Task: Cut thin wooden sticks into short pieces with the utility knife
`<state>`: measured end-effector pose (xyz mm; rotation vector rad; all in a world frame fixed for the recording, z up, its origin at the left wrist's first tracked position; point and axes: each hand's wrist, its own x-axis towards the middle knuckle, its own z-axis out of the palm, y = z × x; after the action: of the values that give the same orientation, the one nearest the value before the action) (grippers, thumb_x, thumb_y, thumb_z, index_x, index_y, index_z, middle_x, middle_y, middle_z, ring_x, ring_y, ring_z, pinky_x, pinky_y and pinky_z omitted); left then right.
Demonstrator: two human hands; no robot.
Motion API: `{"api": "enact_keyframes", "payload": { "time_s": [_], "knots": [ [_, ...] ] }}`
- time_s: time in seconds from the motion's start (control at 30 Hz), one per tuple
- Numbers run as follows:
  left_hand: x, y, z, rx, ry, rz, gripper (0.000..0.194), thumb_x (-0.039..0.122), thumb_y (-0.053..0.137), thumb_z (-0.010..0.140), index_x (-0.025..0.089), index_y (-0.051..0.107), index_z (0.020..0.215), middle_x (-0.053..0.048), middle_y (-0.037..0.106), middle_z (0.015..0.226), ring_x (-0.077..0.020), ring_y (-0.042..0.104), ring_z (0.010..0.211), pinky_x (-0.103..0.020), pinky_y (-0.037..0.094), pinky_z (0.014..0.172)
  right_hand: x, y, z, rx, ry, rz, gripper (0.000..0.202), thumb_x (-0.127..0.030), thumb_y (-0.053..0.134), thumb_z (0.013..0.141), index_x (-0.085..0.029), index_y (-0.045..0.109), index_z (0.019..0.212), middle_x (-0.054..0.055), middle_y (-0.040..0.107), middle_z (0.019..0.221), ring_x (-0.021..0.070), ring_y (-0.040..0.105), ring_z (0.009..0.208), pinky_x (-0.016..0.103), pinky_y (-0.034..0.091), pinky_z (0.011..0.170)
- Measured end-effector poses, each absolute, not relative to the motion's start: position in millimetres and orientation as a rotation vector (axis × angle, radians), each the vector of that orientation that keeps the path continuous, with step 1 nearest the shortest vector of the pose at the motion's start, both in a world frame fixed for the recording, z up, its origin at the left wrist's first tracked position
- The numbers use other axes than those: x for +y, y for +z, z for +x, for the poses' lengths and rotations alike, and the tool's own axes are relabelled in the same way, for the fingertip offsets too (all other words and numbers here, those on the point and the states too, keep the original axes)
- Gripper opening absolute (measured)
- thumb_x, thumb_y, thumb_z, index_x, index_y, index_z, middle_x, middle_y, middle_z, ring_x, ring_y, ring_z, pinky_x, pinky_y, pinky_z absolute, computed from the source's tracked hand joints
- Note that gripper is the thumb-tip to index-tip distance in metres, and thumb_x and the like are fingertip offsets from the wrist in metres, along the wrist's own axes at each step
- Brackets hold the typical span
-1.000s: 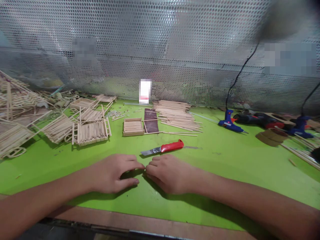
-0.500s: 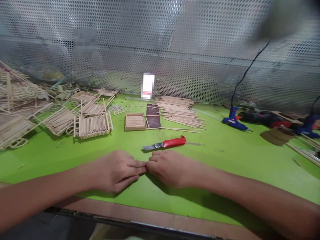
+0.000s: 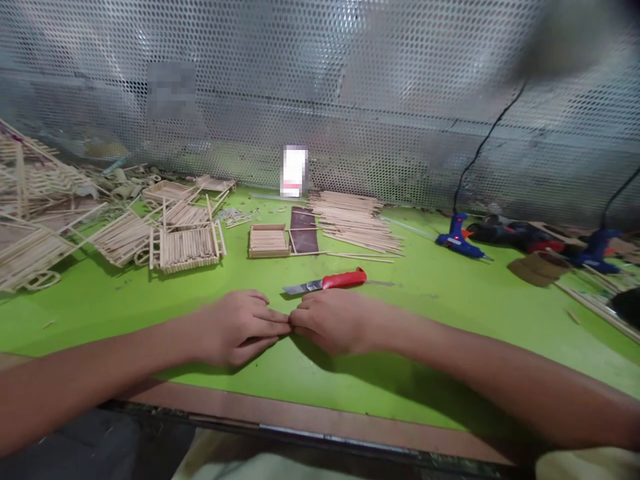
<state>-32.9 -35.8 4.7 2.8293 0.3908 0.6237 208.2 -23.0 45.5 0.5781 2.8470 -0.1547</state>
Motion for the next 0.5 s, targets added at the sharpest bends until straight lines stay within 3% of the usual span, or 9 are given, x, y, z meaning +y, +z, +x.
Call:
{"api": "enact_keyframes", "payload": {
  "time_s": [0.17, 0.33, 0.5],
  "knots": [
    [-35, 1, -35, 0.517, 0.682, 2.793, 0.023, 0.027, 0.056, 0.104, 0.019, 0.074, 0.116, -0.008, 0.081, 0.11, -0.0204, 0.076, 0.095, -0.034, 0.056, 0.084, -21, 50, 228, 2.906, -0.242, 0.733, 0.026, -0.022, 0.048, 0.106, -0.015, 0.067, 0.09, 0.006, 0.068, 0.082, 0.0164, 0.055, 0.069, 0.031, 0.036, 0.063],
    [-34, 1, -26, 0.682, 0.747, 2.787, 0.026, 0.04, 0.057, 0.103, 0.019, 0.072, 0.103, -0.005, 0.079, 0.098, -0.0187, 0.073, 0.082, -0.03, 0.052, 0.071, -20, 48, 228, 2.981, -0.278, 0.741, 0.022, -0.022, 0.049, 0.105, -0.016, 0.067, 0.093, 0.005, 0.067, 0.082, 0.0177, 0.056, 0.07, 0.031, 0.039, 0.065],
    [-32, 1, -22, 0.693, 0.828, 2.885, 0.029, 0.035, 0.047, 0.107, 0.019, 0.069, 0.096, -0.005, 0.074, 0.088, -0.0157, 0.066, 0.074, -0.028, 0.047, 0.066, -24, 39, 220, 3.062, -0.365, 0.742, 0.023, -0.023, 0.047, 0.105, -0.021, 0.064, 0.091, 0.006, 0.069, 0.086, 0.0202, 0.058, 0.074, 0.034, 0.046, 0.07]
  ]
}}
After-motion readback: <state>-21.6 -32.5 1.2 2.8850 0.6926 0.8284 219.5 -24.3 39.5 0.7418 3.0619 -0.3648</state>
